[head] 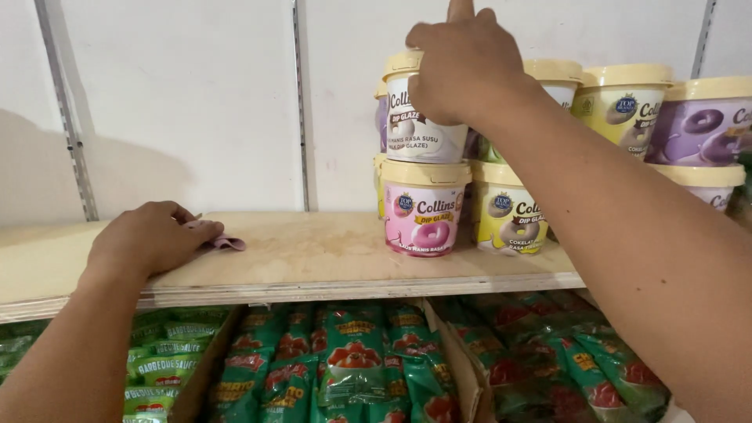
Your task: Wiping down plastic glaze tubs and wooden store shelves with a cloth and organizing the products.
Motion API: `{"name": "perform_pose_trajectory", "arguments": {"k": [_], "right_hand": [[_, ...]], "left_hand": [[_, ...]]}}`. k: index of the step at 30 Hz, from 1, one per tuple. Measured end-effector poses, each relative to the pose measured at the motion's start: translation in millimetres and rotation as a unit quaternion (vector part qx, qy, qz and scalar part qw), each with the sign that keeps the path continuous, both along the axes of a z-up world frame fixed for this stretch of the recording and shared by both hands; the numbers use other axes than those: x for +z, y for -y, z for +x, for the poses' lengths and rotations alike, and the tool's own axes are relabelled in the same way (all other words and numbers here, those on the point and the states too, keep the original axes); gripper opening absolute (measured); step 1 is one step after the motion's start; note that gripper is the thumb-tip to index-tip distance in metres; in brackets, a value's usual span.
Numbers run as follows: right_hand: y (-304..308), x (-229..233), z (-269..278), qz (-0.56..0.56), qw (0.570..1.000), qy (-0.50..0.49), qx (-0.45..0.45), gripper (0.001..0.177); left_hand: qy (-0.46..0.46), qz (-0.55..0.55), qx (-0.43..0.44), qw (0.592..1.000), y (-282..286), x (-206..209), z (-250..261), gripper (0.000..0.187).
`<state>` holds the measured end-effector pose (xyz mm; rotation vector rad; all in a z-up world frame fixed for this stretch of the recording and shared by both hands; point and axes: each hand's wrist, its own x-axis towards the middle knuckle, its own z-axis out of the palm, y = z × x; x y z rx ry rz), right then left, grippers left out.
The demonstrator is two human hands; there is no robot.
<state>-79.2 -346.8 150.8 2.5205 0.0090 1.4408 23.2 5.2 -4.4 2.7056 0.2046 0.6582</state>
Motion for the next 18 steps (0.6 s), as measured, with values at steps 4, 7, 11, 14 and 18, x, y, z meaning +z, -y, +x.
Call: {"name": "perform_pose_trajectory", "arguments": {"k": [4,7,11,14,18], "right_hand": [[14.7,6.6,20.0,-0.017,0.999,-0.027,0.022,0.053],[18.2,11.1,15.9,0.017,0.998,-0.049,0.044,0.048],[28.2,14.5,8.2,0.025,0.994,-0.075,0.076,0.038],[36.8,17.6,4.1,0.028,0.990,-0.101,0.096,0.037],[45.5,15.2,-2.1,0.064,0.983,-0.108,0.131,0.034]], "left_hand": [[0.003,-0.005,0.018,1.000,3.2,-1.2,0.0,0.068],[0.008,-0.006,0.017,1.000,4.5,-1.4,-3.3,0.067],[0.019,-0.016,0.022,0.999,5.7,-3.3,-2.7,0.064],[0.024,-0.013,0.028,0.999,6.7,-2.1,-1.7,0.065],[0.020,-0.017,0.038,0.999,4.7,-3.7,4.2,0.067]]}}
